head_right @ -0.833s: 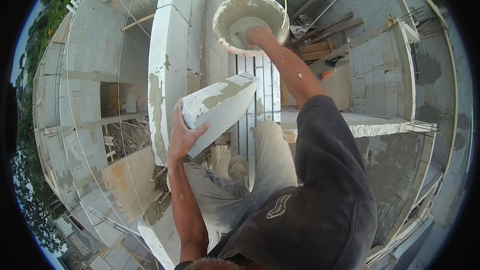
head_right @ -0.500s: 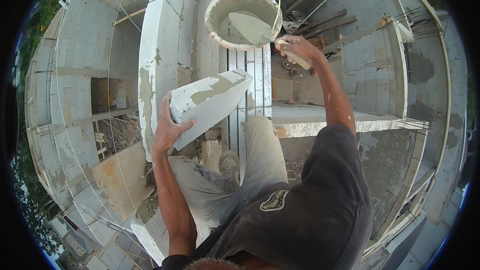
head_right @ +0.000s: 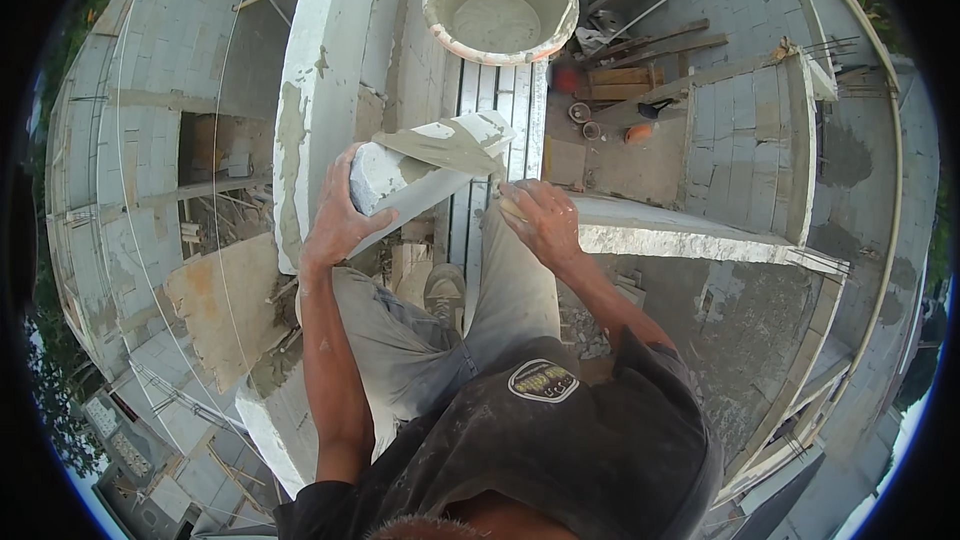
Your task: Sawing a lightweight concrete block and applying mortar to lay it on a building wall.
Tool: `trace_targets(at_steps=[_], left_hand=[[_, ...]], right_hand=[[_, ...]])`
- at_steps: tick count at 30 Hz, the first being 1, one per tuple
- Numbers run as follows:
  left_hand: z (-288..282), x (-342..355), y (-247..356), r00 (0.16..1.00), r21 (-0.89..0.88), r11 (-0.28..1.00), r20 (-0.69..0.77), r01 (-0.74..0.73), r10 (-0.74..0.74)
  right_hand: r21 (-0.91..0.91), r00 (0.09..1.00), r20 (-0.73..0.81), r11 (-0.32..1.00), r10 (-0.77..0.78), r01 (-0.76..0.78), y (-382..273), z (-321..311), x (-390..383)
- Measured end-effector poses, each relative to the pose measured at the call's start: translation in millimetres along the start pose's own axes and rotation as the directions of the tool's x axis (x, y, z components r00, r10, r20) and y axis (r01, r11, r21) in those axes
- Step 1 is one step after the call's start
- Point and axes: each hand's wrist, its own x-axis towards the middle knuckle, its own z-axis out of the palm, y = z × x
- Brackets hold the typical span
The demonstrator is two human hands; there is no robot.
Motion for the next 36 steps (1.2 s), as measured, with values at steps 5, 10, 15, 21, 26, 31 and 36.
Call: trace_targets(at_steps=[5, 10, 15, 21, 26, 31, 36], left_hand=[[1, -3, -3, 1.000, -0.039, 0.999, 0.002, 0.022, -0.022], [-1, -4, -4, 1.000, -0.039, 0.999, -0.002, 0.006, -0.006], [-4, -5, 8, 0.997, 0.032, 0.998, 0.065, 0.047, -0.049], [2, -4, 13, 0.995, 0.053, 0.999, 0.095, 0.010, -0.015], [-4, -9, 21, 0.995, 0.074, 0.997, 0.102, 0.009, -0.017], [1, -9, 13, 0.999, 0.041, 0.998, 0.035, -0.041, 0.040], [3, -2, 13, 0.999, -0.014, 0.999, 0.023, -0.029, 0.029]], right_hand=[[-0.154, 0.990, 0.025, 0.979, 0.137, -0.132, 16, 5, -31], [-0.342, 0.942, 0.099, 0.900, 0.320, -0.270, 28, -10, -13], [-0.235, 0.941, 0.170, 0.939, 0.293, -0.250, 2, -8, -8], [-0.395, 0.917, 0.250, 0.897, 0.312, -0.198, 40, 30, 32], [-0.249, 0.746, 0.324, 0.813, 0.582, -0.527, 77, -5, 27], [0.442, 0.434, 0.703, 0.131, 0.563, -0.887, 78, -39, 25], [0.367, 0.348, 0.891, -0.011, 0.293, -0.930, 72, -28, 10]])
